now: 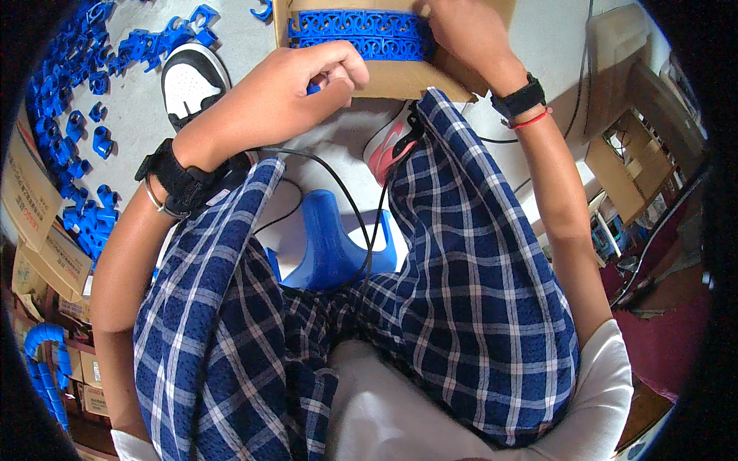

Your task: The person sits on the floor and repeatedly picks up small blue plastic clips, then snaps them into a long blue plastic strip held in a cardboard box. The person handles the clips one at a time, aligning and pressing them into place along the strip.

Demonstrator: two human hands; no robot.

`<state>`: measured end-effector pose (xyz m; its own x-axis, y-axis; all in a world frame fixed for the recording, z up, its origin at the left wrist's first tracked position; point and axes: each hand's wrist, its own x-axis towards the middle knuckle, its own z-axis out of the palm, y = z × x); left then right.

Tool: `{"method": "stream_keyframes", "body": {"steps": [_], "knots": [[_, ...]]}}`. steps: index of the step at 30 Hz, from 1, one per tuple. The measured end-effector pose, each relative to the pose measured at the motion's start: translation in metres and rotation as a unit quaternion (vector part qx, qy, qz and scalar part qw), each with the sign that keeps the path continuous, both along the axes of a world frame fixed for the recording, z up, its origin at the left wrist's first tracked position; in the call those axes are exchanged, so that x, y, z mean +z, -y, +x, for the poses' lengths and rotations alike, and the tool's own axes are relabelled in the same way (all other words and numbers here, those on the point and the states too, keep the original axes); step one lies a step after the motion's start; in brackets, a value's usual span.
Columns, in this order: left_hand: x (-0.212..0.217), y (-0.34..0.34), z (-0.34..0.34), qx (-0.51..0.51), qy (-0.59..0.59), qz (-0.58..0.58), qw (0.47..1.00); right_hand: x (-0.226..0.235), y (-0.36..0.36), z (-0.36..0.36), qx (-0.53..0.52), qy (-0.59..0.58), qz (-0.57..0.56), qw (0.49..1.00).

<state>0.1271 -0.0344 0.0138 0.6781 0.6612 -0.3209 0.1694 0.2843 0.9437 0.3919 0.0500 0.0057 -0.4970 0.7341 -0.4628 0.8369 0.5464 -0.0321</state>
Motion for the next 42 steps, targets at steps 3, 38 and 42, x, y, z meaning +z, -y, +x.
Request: {"method": "stream_keyframes", "body": {"steps": [3, 38, 42], "knots": [[0.0, -0.001, -0.001, -0.014, -0.007, -0.015, 1.0, -0.005, 0.0, 0.001, -0.009, 0.016, 0.001, 1.0], [0.046, -0.038, 0.126, 0.022, -0.018, 0.345, 0.938, 0.072, 0.06, 0.011, -0.625, -0.596, -0.435, 0.254], [0.058, -0.045, 0.132, 0.033, -0.008, 0.248, 0.968, 0.07, 0.054, 0.027, -0.617, -0.601, -0.403, 0.31]]}}
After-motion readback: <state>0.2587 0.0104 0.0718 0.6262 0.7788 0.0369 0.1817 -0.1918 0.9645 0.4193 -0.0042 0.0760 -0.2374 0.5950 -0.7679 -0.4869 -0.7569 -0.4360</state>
